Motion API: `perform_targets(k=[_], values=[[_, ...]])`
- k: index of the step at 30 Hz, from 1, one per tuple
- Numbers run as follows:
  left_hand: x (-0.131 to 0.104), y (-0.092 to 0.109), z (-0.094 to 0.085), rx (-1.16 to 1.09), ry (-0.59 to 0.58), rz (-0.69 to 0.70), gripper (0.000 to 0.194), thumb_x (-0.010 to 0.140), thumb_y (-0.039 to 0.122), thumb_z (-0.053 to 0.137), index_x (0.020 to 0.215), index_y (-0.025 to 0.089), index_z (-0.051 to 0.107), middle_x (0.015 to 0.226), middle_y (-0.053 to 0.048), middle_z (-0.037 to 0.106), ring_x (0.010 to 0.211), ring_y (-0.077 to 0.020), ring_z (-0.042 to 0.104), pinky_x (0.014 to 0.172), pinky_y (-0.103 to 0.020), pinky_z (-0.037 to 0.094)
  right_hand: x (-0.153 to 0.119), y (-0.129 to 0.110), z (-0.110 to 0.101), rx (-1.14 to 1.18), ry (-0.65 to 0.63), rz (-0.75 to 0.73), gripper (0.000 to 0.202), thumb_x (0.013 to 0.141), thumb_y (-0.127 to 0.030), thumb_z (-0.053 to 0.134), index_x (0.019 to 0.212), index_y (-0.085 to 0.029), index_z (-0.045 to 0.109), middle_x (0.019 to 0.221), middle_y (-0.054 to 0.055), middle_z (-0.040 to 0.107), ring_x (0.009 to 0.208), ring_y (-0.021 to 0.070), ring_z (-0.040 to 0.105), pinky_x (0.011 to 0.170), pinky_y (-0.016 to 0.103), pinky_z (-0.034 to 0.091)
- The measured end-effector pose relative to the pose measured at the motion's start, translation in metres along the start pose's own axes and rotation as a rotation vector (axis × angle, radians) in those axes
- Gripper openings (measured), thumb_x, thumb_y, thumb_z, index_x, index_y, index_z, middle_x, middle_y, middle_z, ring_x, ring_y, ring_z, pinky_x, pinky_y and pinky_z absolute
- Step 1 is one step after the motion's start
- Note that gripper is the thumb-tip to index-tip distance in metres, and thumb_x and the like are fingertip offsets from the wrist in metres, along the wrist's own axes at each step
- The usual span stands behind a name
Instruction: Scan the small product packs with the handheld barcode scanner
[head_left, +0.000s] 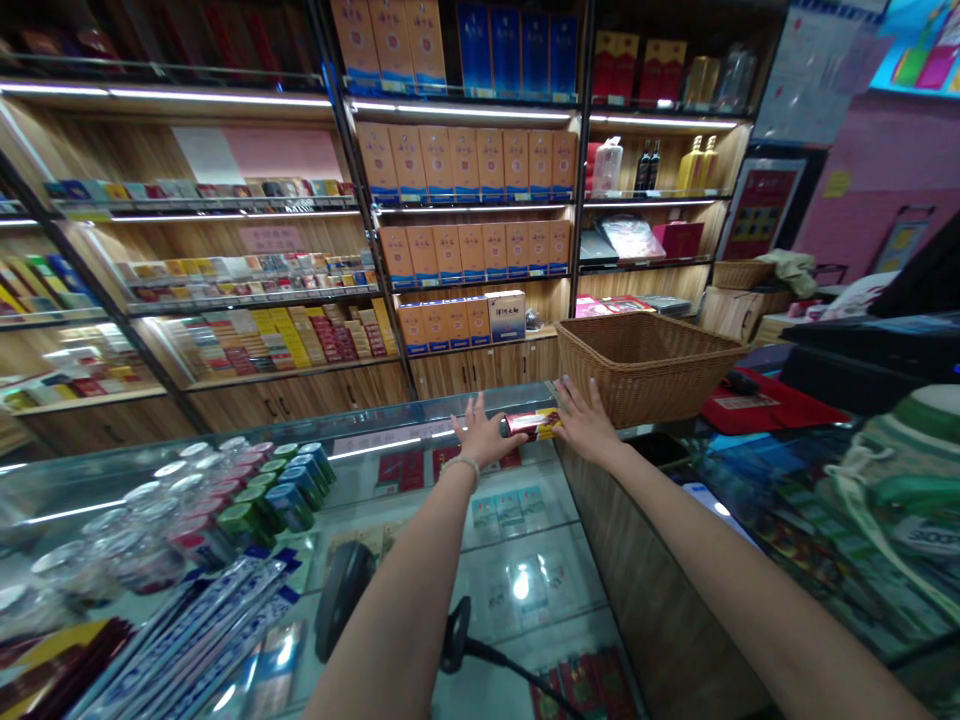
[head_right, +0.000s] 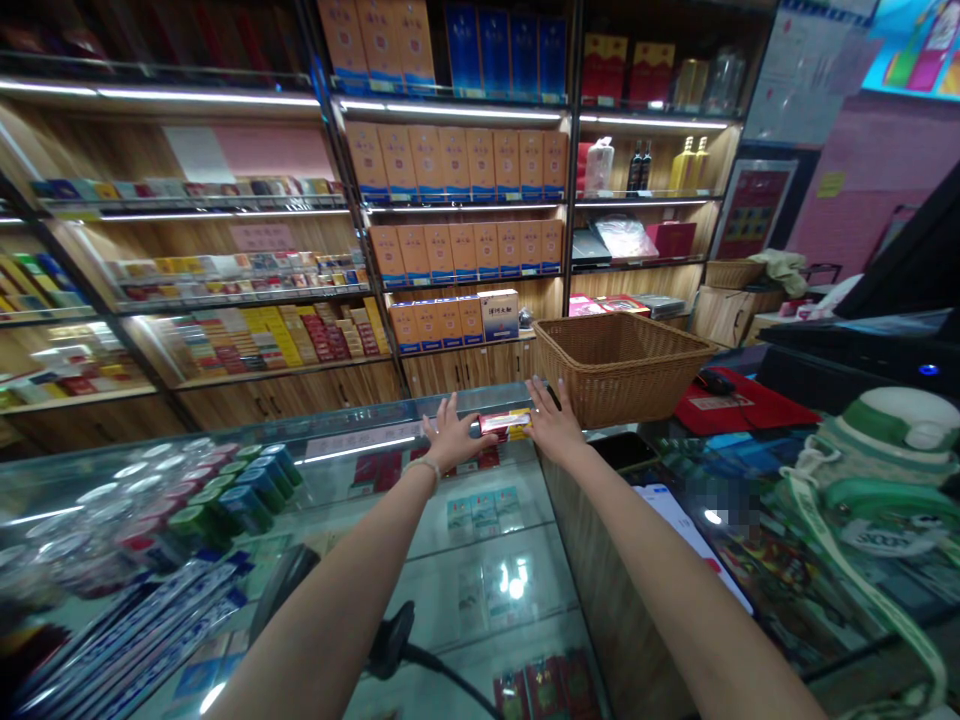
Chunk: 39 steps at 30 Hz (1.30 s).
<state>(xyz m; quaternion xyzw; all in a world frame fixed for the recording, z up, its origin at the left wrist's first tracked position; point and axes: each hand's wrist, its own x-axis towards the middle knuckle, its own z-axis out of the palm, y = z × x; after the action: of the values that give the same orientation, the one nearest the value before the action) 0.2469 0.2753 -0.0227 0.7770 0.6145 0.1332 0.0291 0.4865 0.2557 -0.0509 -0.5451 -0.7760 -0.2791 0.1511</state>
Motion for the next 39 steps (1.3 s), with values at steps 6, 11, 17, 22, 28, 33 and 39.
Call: perform_targets(k=[6,11,17,22,28,33,39], values=[[-0.002,0.0,-0.002,0.026,-0.007,0.015,0.085,0.081,0.086,0.051,0.144,0.031,0.062,0.178,-0.013,0.001,0.163,-0.04,-0.002,0.123,-0.075,-0.002,-0.002,-0.002,-0.003,0.017,0.006,0.005,0.042,0.1,-0.037,0.055,0.131,-0.013,0.071,0.172,0.018,0.027,0.163,0.032,0.014,0.128,0.063,-0.012],[-0.008,0.001,-0.008,0.079,-0.005,0.026,0.103,0.079,0.088,0.051,0.16,0.024,0.042,0.177,-0.017,-0.003,0.163,-0.0392,-0.005,0.123,-0.074,-0.004,-0.004,-0.003,-0.008,0.005,0.01,0.019,0.053,0.1,-0.041,0.054,0.143,-0.011,0.062,0.172,0.019,0.026,0.163,0.0318,0.014,0.13,0.061,-0.011],[-0.02,0.003,-0.013,0.126,0.042,0.094,0.103,0.083,0.086,0.049,0.167,0.032,0.023,0.178,-0.012,0.001,0.164,-0.0358,-0.007,0.124,-0.07,-0.01,-0.008,-0.004,-0.019,-0.004,0.004,0.039,0.059,0.102,-0.048,0.05,0.15,-0.016,0.056,0.173,0.016,0.024,0.163,0.0316,0.016,0.129,0.061,-0.01],[-0.03,0.005,-0.016,0.13,0.049,0.108,0.096,0.087,0.083,0.045,0.166,0.034,0.025,0.178,-0.011,0.001,0.164,-0.0356,-0.007,0.124,-0.07,-0.01,-0.011,-0.006,-0.026,-0.001,0.011,0.051,0.057,0.101,-0.05,0.05,0.149,-0.022,0.058,0.173,0.012,0.026,0.163,0.0317,0.014,0.128,0.063,-0.012],[-0.041,0.003,-0.033,0.098,0.049,0.097,0.095,0.087,0.083,0.045,0.166,0.034,0.026,0.178,-0.009,0.004,0.164,-0.0369,-0.005,0.124,-0.071,-0.008,-0.013,-0.011,-0.033,-0.015,0.041,0.061,0.055,0.102,-0.049,0.047,0.149,-0.024,0.058,0.172,0.012,0.03,0.163,0.0315,0.015,0.127,0.063,-0.013],[-0.053,-0.004,-0.062,0.09,0.077,0.078,0.091,0.089,0.078,0.047,0.166,0.034,0.026,0.178,-0.009,0.002,0.164,-0.0376,-0.004,0.125,-0.071,-0.008,-0.004,-0.026,-0.058,-0.006,0.072,0.072,0.056,0.102,-0.052,0.046,0.149,-0.025,0.058,0.172,0.012,0.029,0.163,0.0322,0.014,0.127,0.064,-0.014],[-0.074,-0.021,-0.099,0.08,0.171,0.074,0.086,0.092,0.078,0.043,0.166,0.036,0.028,0.178,-0.008,0.007,0.164,-0.0362,-0.004,0.125,-0.069,-0.01,0.009,-0.06,-0.101,0.019,0.136,0.03,0.056,0.104,-0.052,0.046,0.152,-0.025,0.055,0.173,0.013,0.028,0.162,0.0333,0.017,0.127,0.067,-0.01]])
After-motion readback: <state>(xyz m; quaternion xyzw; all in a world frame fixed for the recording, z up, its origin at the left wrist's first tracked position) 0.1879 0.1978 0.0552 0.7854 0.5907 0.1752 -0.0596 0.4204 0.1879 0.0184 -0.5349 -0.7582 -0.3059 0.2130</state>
